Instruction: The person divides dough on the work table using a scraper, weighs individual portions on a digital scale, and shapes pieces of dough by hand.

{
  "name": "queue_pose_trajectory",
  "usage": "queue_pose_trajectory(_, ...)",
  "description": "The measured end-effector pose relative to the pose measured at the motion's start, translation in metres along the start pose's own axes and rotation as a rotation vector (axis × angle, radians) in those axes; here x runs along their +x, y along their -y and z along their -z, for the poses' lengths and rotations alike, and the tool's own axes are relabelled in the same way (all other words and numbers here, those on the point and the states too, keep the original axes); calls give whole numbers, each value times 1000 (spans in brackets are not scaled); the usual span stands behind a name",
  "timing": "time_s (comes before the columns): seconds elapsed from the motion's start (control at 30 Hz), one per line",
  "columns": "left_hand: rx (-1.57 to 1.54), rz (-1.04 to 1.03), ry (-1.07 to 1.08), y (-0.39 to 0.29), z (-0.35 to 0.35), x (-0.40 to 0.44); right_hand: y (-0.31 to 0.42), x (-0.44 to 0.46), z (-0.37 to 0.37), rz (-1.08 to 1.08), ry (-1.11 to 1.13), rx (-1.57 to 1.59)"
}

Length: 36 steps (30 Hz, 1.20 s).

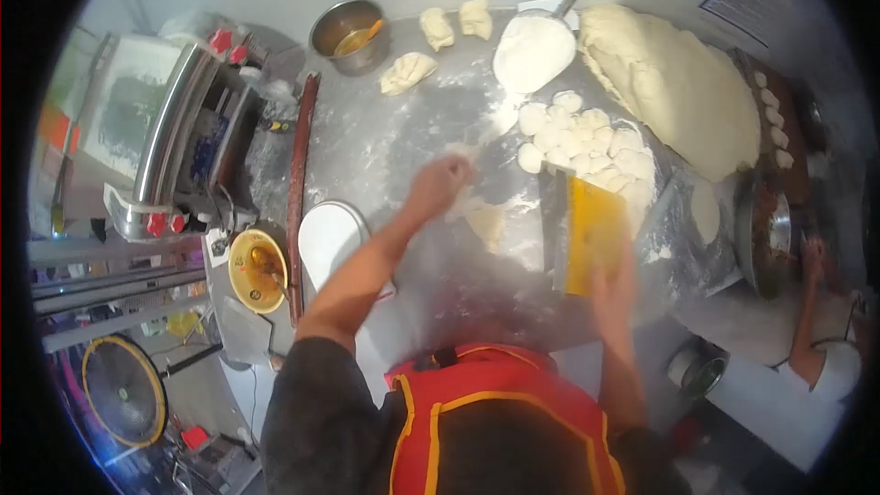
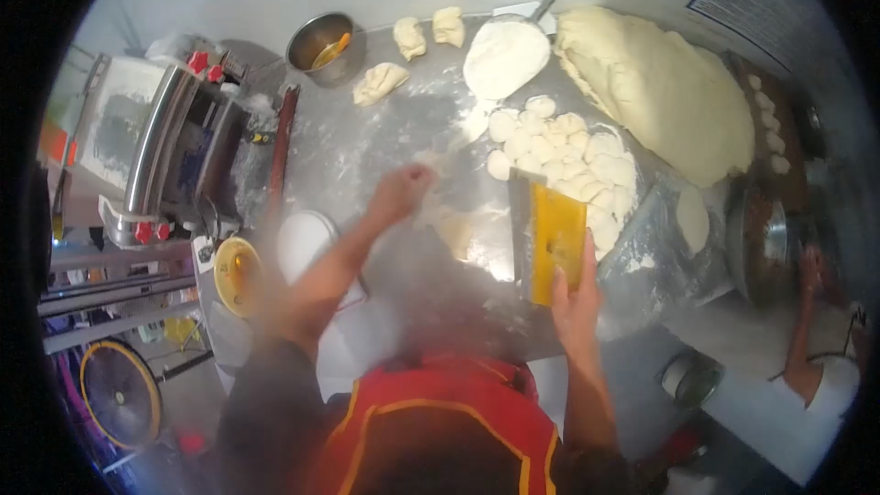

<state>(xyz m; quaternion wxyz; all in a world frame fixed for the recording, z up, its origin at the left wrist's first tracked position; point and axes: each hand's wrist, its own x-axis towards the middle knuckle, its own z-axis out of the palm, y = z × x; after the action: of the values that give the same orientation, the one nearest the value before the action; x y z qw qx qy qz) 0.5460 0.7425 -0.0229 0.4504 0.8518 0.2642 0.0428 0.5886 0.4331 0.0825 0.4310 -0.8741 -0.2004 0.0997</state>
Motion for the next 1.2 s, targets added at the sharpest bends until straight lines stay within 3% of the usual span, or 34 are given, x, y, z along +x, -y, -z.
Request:
queue_pose_trajectory(0.03,-2,-51,83,-8,-13,-18,-3,-4,4,-12,-14,-22)
queue_pose_trajectory(0.07,44,-215,-16,13,-45,-37,-11,-10,7,-26,-29,-45)
queue_pose_trajectory(0.13,219,-341,-80,-10,-65,-70,-16,-21,16,-3,-74,-108)
queue_pose_trajectory(0.27,543,-327,57,5,-89,-76,-22,-51,35,46,-164,-189)
queue_pose_trajectory(0.37,390,-339,7,2,-82,-82,-19,-75,53,-69,-211,-227)
queue_pose_trajectory(0.4,385,-432,5,4,-81,-85,-17,-82,59,-121,-224,-244)
queue_pose_trajectory(0.5,292,-409,70,-18,-72,-110,-41,-98,80,-94,-378,-351)
queue_pose_trajectory(0.6,373,-610,41,33,-111,-110,-51,-93,113,-30,-443,-347)
queue_pose_trajectory(0.7,398,-641,-114,59,-135,-116,-66,-56,149,1,-459,-332)
queue_pose_trajectory(0.8,133,-351,-57,26,-109,-128,-97,11,183,43,-442,-237)
queue_pose_trajectory(0.83,309,-350,5,58,-111,-119,-107,40,194,87,-439,-292)
queue_pose_trajectory(0.9,559,-356,-8,58,-124,-107,-123,100,212,181,-426,-402)
queue_pose_trajectory(0.97,720,-383,-156,-31,-104,-94,-131,152,228,133,-303,-384)
queue_pose_trajectory(1.0,641,-383,-198,-80,-105,-83,-136,169,232,101,-246,-373)
queue_pose_trajectory(1.17,240,-499,-204,-221,-205,38,-178,238,224,155,-118,-241)
queue_pose_trajectory(1.2,303,-468,-180,-239,-229,63,-187,245,221,172,-110,-250)
